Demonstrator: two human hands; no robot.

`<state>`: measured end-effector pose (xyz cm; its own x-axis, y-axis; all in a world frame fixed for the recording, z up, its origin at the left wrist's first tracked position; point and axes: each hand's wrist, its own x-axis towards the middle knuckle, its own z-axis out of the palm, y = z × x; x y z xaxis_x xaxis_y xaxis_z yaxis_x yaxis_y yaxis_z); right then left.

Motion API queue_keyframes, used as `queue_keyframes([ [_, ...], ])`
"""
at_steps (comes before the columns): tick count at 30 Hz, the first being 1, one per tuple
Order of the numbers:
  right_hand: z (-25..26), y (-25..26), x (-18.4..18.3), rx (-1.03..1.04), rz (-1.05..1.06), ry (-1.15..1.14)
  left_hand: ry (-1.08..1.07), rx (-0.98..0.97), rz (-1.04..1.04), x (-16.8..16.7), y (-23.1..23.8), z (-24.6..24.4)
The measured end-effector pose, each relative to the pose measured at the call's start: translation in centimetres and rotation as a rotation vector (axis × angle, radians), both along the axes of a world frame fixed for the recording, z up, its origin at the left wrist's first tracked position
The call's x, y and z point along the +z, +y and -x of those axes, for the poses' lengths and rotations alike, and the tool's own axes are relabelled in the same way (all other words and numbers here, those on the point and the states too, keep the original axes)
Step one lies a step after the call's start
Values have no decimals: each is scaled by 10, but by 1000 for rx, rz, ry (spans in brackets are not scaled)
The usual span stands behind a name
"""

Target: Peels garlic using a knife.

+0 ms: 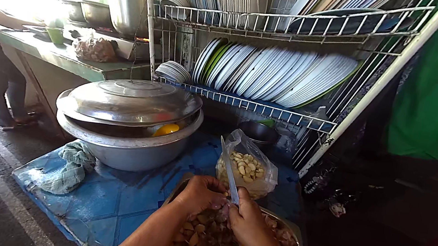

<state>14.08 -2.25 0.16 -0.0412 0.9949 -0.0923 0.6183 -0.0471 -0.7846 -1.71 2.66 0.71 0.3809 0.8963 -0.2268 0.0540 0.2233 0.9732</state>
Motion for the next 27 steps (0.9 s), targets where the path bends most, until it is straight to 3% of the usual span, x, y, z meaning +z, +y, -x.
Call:
queue_keyframes([
  [27,35,-12,30,-39,198,-535,70,38,67,9,-8,-5],
])
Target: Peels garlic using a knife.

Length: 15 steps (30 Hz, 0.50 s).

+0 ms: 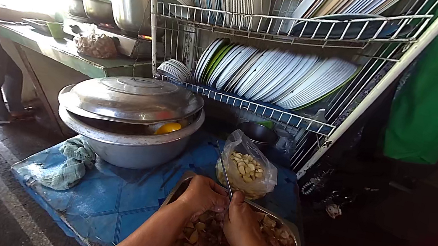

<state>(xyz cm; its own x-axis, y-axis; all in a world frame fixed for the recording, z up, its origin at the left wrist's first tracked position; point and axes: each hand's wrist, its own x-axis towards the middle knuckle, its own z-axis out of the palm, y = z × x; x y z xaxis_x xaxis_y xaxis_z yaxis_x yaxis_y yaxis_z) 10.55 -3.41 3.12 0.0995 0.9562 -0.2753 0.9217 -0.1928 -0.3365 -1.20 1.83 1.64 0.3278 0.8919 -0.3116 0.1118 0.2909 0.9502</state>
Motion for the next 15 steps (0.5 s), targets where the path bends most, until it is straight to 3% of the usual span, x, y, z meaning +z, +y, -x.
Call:
queue_keyframes([
  [15,-1,4,-2,34,50,-38,50,-78,-24,-10,3,1],
])
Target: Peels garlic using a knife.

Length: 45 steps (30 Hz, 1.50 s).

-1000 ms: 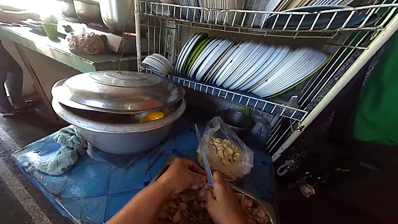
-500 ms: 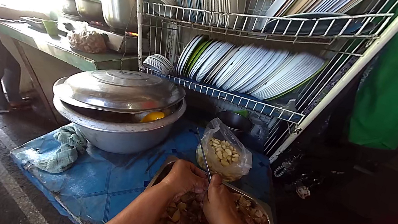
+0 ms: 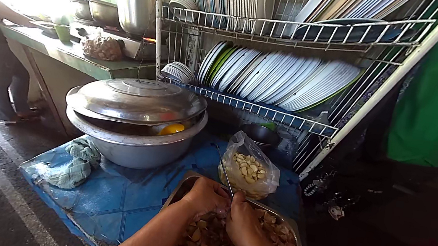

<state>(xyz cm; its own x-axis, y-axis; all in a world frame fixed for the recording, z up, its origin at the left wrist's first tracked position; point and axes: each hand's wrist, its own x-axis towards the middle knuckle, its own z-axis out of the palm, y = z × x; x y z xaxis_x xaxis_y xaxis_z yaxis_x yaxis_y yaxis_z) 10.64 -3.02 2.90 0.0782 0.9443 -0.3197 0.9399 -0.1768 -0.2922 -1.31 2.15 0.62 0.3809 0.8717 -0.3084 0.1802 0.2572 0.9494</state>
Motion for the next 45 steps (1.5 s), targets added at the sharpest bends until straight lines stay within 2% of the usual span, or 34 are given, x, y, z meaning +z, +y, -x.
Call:
queue_keyframes([
  [7,3,2,-4,-9,15,-19,94,-26,-55,-2,0,-2],
  [13,-2,4,-9,-28,-8,57,212,-70,-147,-2,-2,-5],
  [15,-6,5,-10,-47,-24,129,171,-80,-139,-3,0,-3],
  [19,-22,11,-21,-115,-75,420,17,-186,-161,-5,8,7],
  [23,-29,10,-23,-146,-59,656,9,-272,-283,-11,15,12],
  [26,-30,7,-18,-165,-46,823,23,-213,-301,-11,17,12],
  [29,-29,6,-17,-191,-44,891,23,-143,-293,-11,14,10],
  [33,-32,8,-16,-229,-39,953,-54,-160,-231,-11,15,10],
  [38,-35,10,-26,-119,-31,1037,-155,-139,-168,-12,16,11],
  [42,-36,8,-22,-195,-90,1163,-250,-144,-120,-11,20,18],
  [45,-37,9,-21,-302,-165,1159,-325,-82,-68,-9,22,23],
])
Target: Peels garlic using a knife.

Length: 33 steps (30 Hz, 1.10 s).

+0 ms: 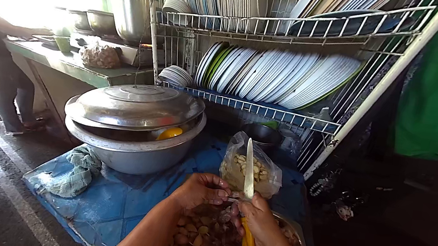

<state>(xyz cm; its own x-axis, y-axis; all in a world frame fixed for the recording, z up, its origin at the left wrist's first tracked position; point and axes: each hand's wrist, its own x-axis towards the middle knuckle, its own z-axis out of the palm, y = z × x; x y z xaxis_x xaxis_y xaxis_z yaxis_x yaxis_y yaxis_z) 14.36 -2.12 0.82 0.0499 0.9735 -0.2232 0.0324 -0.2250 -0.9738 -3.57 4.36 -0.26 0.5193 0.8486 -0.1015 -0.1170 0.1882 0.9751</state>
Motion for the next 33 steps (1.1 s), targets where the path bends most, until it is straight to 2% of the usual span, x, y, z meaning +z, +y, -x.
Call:
queue_keyframes([
  [2,0,2,0,-42,45,-111,-53,28,46,0,1,3],
  [5,-5,5,1,104,157,-407,-83,39,72,0,1,3],
  [7,-4,5,2,170,169,-467,-70,32,73,1,-1,1],
  [10,-3,3,0,152,82,-397,-26,30,64,1,-3,-3],
  [15,-3,0,1,181,36,-194,128,-4,-88,-7,1,-4],
  [33,1,1,0,222,61,-330,150,-42,-108,-8,-1,-9],
])
